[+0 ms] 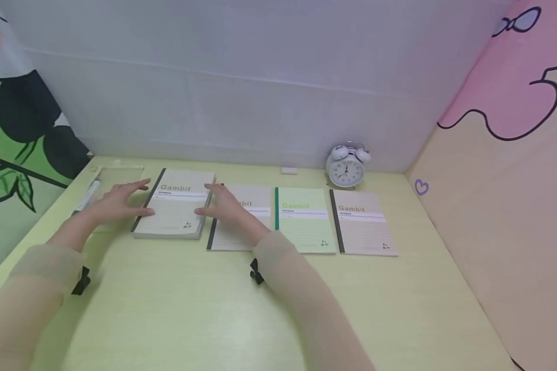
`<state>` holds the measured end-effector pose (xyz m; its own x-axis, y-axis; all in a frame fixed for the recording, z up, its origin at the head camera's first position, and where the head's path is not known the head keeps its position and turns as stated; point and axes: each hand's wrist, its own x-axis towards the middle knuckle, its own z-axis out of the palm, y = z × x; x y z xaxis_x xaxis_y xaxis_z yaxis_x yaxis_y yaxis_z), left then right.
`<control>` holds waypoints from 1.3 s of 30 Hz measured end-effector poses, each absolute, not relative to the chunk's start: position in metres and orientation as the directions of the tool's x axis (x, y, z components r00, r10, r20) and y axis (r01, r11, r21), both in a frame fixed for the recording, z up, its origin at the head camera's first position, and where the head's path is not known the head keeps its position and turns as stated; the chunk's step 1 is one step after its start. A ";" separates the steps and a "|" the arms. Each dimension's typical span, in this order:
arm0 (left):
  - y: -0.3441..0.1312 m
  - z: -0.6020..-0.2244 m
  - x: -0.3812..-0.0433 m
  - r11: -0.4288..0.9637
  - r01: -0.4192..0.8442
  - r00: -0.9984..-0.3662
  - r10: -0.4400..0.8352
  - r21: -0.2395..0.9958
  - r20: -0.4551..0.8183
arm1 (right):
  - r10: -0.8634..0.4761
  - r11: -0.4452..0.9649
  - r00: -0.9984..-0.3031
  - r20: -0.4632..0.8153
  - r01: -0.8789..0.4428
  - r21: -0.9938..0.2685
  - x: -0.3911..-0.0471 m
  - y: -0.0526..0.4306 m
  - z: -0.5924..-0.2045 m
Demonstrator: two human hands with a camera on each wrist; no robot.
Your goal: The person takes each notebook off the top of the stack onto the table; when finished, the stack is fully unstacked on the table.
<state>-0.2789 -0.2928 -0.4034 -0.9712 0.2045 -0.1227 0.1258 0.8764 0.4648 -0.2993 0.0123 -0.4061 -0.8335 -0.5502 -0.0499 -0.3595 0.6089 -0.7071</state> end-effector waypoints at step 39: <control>-0.275 -0.381 -0.282 0.778 0.147 -0.970 0.233 0.611 -0.064 | -0.521 0.438 -0.851 -0.060 -0.206 -0.875 -0.300 0.011 -0.408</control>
